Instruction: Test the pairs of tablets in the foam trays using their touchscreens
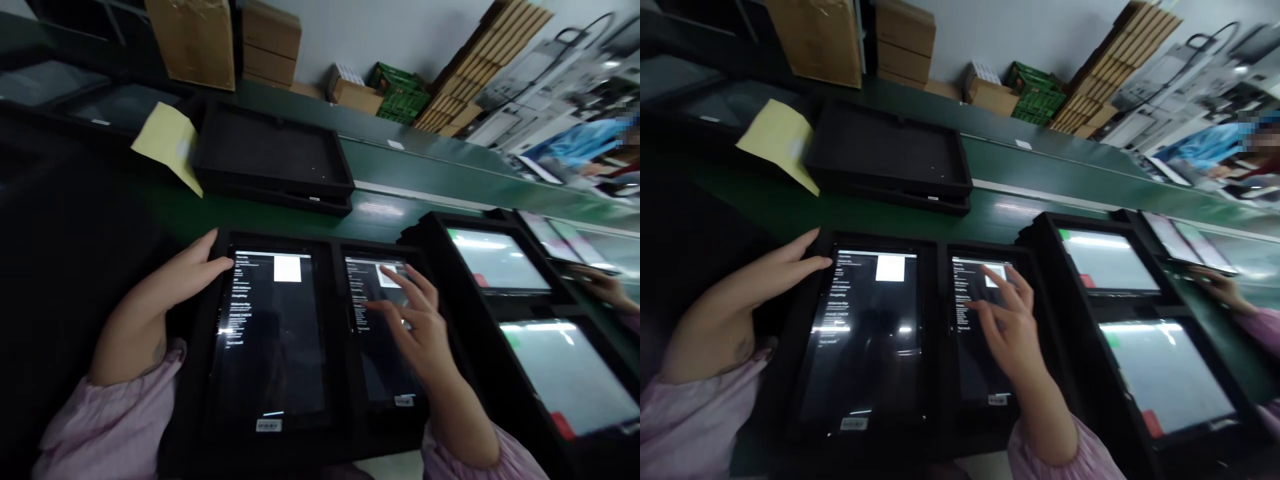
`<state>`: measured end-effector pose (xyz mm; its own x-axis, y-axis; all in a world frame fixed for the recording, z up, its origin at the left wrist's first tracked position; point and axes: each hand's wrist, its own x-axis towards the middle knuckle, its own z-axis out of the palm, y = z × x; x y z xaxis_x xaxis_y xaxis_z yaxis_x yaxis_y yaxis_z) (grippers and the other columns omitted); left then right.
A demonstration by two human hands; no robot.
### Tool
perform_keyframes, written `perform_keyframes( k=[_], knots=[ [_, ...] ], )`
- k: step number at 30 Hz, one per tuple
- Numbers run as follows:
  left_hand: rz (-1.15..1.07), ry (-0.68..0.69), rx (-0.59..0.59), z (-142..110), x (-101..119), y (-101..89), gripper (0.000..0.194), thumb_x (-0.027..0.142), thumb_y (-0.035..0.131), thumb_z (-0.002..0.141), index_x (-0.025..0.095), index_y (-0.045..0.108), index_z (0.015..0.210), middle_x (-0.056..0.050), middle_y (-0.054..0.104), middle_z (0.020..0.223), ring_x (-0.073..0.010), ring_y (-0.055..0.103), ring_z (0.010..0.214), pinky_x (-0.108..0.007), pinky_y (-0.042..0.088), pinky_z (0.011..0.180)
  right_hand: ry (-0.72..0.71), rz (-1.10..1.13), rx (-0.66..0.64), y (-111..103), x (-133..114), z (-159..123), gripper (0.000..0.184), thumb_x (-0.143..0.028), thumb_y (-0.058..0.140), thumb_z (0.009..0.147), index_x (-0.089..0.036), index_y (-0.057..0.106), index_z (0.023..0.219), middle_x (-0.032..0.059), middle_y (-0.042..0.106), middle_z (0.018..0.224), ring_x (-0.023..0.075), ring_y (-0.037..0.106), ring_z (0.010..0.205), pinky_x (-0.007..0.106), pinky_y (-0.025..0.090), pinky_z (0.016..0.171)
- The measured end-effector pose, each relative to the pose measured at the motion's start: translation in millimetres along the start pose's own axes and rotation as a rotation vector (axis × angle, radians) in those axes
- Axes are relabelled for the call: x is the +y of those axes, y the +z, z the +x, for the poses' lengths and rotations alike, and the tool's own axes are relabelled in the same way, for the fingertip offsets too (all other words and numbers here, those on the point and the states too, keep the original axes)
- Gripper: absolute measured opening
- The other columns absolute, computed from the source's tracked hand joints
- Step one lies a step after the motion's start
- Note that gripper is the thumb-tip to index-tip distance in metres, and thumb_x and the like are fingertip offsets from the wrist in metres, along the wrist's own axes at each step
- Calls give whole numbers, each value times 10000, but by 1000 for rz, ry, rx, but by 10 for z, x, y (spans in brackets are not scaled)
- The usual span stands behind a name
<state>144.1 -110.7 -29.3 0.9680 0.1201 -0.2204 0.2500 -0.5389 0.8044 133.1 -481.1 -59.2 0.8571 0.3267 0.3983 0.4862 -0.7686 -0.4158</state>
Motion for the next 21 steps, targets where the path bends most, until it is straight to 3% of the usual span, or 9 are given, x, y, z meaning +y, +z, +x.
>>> perform_keyframes(
  k=[3,9,13,18,21],
  knots=[
    [-18,16,-69,-29,16,8,738,371,550,806,225,404,1515,-51,436,1580,-324,358,1470,-467,283,1222,91,12,145,5,55,-26,371,-358,471,1012,-249,803,887,74,672,1293,314,479,1338,572,426,1073],
    [30,52,-108,-40,-22,-5,747,364,566,799,200,379,1503,-95,449,1551,-305,369,1461,-432,306,1207,116,40,138,17,1,-8,379,-399,456,1011,-242,793,942,78,685,1236,301,547,1255,515,505,975],
    [61,80,-108,-30,-38,18,857,379,609,775,198,294,1551,-113,405,1583,-310,390,1449,-432,329,1190,127,49,139,6,-36,3,377,-392,453,1010,-245,793,942,72,685,1227,280,579,1190,481,519,942],
    [103,-84,-88,-39,19,63,1236,508,763,680,130,43,1611,-195,107,1685,-388,170,1532,-497,228,1224,114,24,131,10,-12,-2,388,-404,446,1014,-231,788,958,91,670,1239,293,558,1212,512,490,982],
    [87,-139,-56,-33,40,59,1199,622,716,725,158,63,1617,-163,112,1691,-359,144,1544,-486,192,1237,119,-41,90,36,21,-5,413,-468,435,1010,-241,779,1036,106,614,1330,348,475,1312,595,448,1024]
  ],
)
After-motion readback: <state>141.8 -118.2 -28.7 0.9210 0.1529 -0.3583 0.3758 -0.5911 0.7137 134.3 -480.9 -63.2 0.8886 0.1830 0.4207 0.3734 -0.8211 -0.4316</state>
